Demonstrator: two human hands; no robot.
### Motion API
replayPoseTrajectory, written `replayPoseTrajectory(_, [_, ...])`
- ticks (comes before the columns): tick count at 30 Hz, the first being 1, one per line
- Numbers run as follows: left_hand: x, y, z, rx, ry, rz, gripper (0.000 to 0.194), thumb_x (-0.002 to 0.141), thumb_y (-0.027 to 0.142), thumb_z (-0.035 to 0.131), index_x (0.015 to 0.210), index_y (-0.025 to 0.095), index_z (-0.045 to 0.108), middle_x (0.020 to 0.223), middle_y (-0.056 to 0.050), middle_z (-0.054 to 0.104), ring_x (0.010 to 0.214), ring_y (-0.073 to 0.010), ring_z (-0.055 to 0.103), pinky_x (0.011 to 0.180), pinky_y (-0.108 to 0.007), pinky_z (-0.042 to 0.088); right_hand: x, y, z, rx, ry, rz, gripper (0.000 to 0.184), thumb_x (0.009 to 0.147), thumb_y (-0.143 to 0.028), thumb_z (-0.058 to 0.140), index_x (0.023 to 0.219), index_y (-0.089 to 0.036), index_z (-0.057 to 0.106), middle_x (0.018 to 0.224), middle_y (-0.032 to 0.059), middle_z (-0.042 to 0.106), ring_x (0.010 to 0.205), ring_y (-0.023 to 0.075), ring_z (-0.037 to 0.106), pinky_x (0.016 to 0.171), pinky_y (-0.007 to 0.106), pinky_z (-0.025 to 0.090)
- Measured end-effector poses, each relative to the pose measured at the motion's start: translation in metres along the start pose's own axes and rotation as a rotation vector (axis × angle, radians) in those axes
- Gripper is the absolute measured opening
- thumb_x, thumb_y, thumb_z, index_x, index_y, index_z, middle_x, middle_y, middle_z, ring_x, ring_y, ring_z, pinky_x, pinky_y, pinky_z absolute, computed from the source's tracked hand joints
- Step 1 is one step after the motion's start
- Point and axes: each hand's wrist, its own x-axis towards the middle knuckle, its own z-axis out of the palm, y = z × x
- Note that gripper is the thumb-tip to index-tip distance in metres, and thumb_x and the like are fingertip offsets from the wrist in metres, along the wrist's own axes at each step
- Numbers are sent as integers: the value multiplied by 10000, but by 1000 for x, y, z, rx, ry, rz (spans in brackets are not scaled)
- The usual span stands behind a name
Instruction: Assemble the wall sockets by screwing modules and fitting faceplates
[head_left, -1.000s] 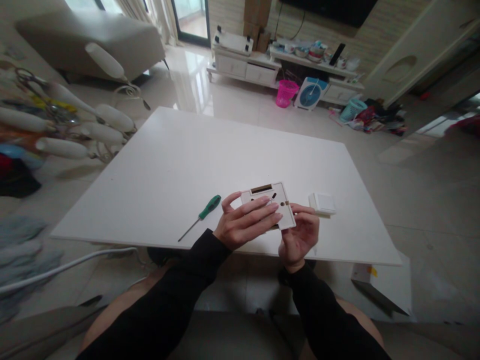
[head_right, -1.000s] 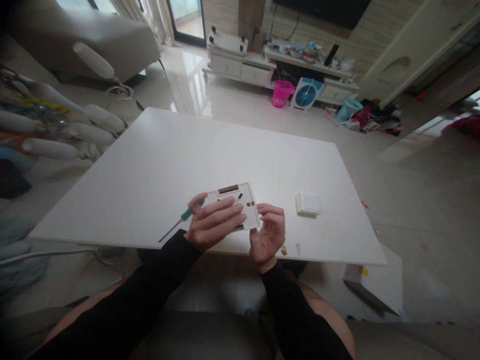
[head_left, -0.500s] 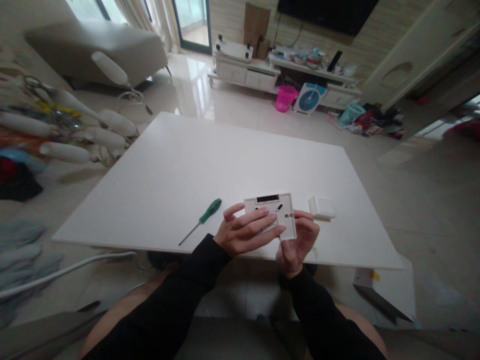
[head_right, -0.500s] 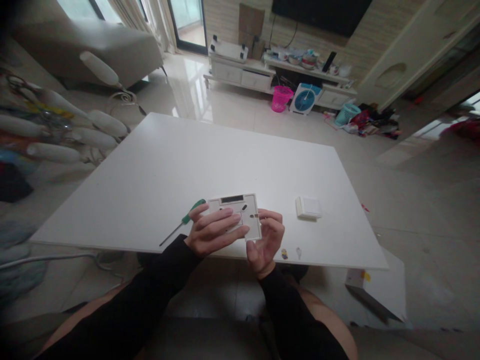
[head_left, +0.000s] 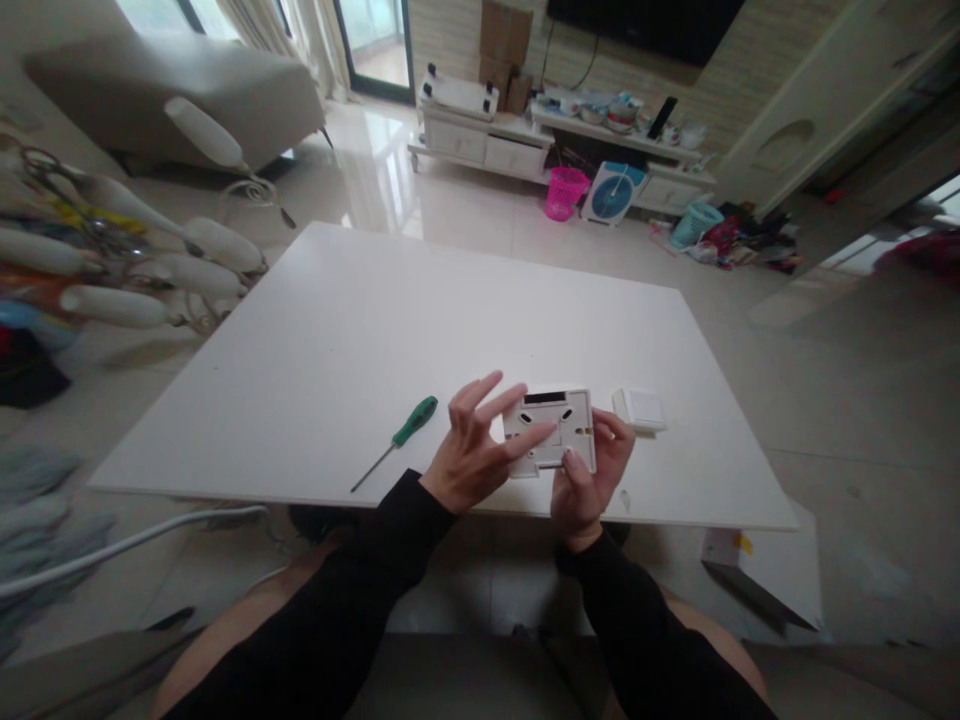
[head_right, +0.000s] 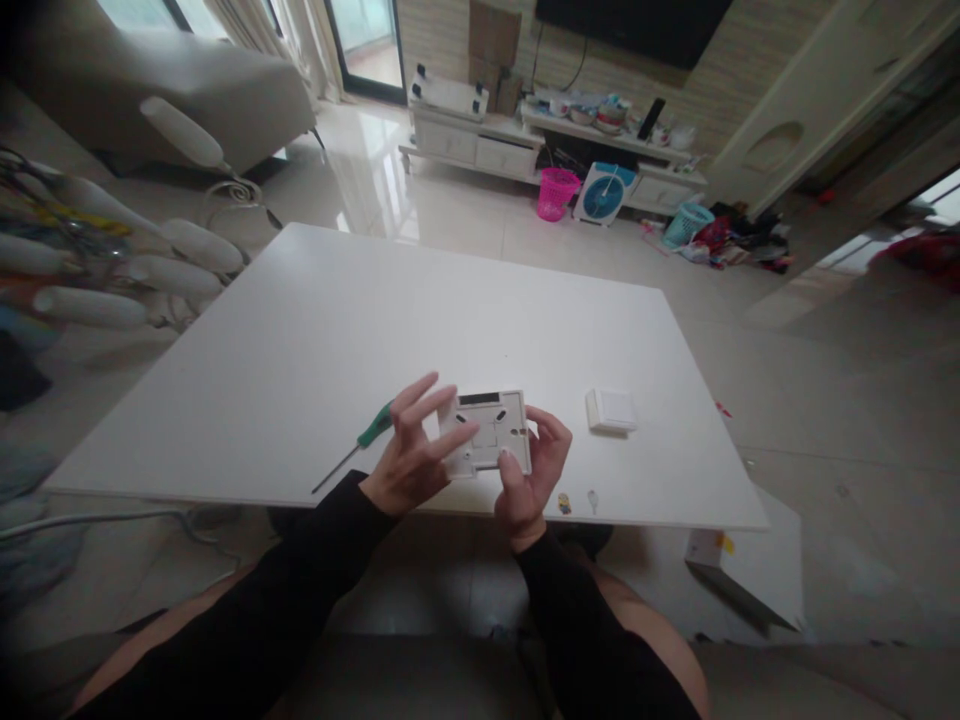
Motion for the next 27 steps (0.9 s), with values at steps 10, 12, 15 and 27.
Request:
replayPoseTrajectory(10, [5, -2, 1, -1028, -104, -842, 524, 862, 297, 712, 1366, 274, 571, 1177, -75, 643, 982, -191, 668, 754, -278, 588, 3, 4, -1, -9, -22, -38, 495, 832, -329, 679, 1313, -282, 576, 1228, 69, 581, 985, 227, 624, 799, 364, 542])
replayPoseTrajectory(12, [9, -1, -1, -1052, -104, -930, 468, 878, 364, 744, 1305, 238, 602, 1098, -68, 675, 959, -188, 675, 730, -262, 579, 2, 3, -1, -11, -49, -28, 506, 833, -344, 676, 1326, -272, 588, 1237, 77, 592, 992, 236, 627, 794, 368, 543])
replayPoseTrajectory(15, [13, -1, -3, -1110, -119, -1027, 515, 856, 423, 783, 1283, 201, 601, 1098, -87, 718, 965, -205, 704, 756, -292, 598, 1, 1, 1, -6, -48, 3, 522, 826, -380, 674, 1328, -256, 606, 1221, 81, 612, 998, 246, 630, 796, 374, 548])
replayPoseTrajectory(27, [11, -1, 1, -1216, -104, -1151, 588, 764, 443, 872, 1235, 164, 656, 1119, -115, 768, 983, -239, 746, 791, -324, 606, 1, -9, 2, -30, -67, 39, 625, 813, -483, 619, 1385, -234, 582, 1204, 99, 618, 999, 275, 645, 778, 405, 581])
